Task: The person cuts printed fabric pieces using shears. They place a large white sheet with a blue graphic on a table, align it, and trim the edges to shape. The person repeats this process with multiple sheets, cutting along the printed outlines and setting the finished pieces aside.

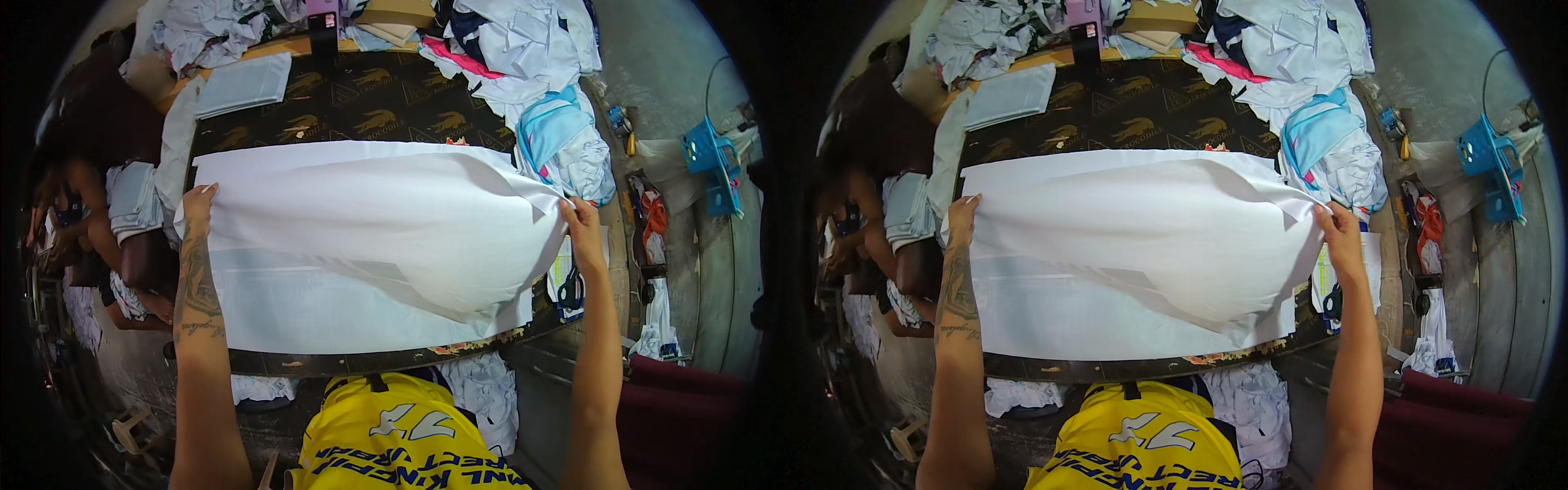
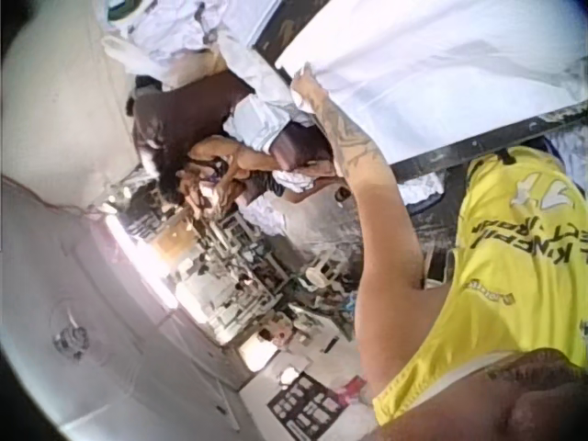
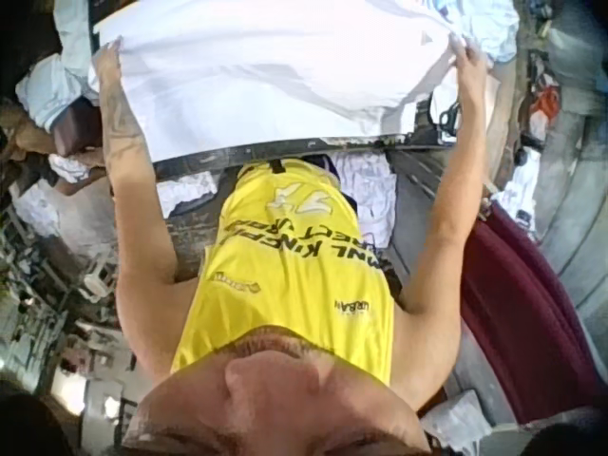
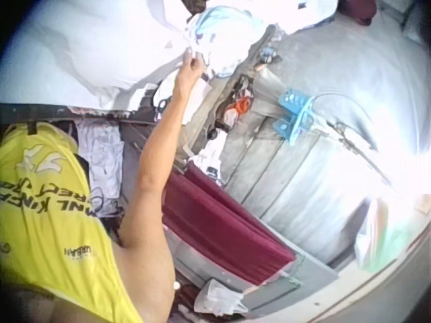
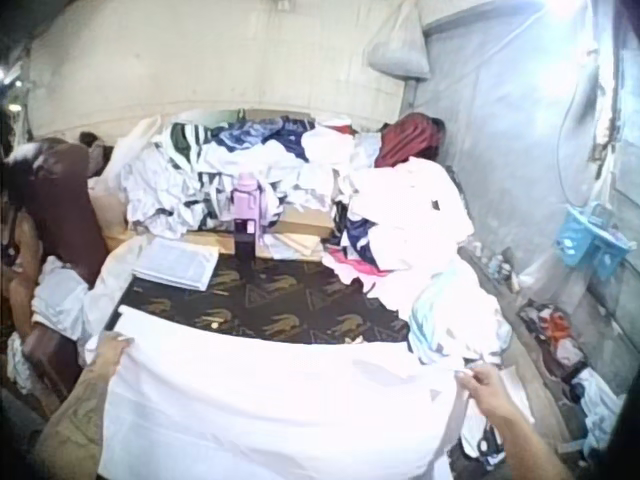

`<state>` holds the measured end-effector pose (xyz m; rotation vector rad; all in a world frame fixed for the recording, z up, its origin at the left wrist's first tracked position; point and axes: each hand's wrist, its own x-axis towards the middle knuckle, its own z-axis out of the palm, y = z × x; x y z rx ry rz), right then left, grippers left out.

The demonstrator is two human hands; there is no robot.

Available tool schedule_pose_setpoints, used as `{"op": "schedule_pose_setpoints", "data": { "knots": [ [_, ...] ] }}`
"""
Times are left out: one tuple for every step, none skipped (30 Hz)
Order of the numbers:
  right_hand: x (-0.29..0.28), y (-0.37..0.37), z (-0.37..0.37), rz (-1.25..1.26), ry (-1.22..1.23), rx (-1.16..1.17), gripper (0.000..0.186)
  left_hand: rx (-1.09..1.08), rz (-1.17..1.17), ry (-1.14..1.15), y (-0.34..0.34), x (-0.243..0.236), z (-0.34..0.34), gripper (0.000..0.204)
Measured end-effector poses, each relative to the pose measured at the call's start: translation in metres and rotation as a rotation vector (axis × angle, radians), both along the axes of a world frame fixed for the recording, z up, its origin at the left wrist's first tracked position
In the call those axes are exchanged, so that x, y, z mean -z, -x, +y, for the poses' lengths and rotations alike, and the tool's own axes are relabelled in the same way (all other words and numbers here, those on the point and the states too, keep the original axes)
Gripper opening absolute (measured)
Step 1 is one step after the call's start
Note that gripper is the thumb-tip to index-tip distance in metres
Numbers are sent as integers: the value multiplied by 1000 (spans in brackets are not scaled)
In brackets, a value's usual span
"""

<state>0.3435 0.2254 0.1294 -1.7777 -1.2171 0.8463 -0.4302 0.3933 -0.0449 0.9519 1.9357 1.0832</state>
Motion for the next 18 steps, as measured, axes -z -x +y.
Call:
{"op": "schedule_pose_setpoints", "data": {
  "knots": [
    [15,-1,12,-30,29,35,30,17,68,-13,-3,12,13,28],
    [29,-1,22,-60,26,34,30,35,134,-26,-5,22,24,27],
    [44,-1,33,-102,76,97,31,54,187,8,-8,30,36,26],
    [57,-2,41,-104,99,128,32,51,269,13,-10,37,46,30],
    [70,-2,49,-105,104,138,34,39,289,-12,-12,42,56,31],
    [82,-3,58,-147,136,165,35,26,313,-7,-15,46,65,33],
    [94,-3,68,-187,148,168,36,26,323,-2,-17,49,73,34],
    [105,-4,76,-254,212,226,37,24,388,-23,-18,52,81,37],
    [114,-5,84,-223,156,185,38,12,403,1,-19,54,86,42],
    [121,-6,91,-219,148,198,39,19,396,31,-19,55,91,44],
    [128,-7,98,-214,137,211,40,5,405,72,-18,57,94,47],
    [131,-10,104,-287,139,219,41,-12,449,37,-15,57,97,51],
    [135,-11,112,-290,172,193,40,-6,448,-5,-13,57,99,53],
    [138,-12,118,-292,205,168,40,5,410,40,-9,56,100,53],
    [140,-13,125,-294,212,142,41,8,401,95,-6,54,101,53],
    [143,-12,132,-319,237,149,41,20,355,69,-4,51,101,49],
    [143,-11,138,-313,250,147,41,17,358,70,-5,46,100,50],
    [145,-9,143,-309,263,145,40,23,356,109,-9,41,99,51]
  ]
}}
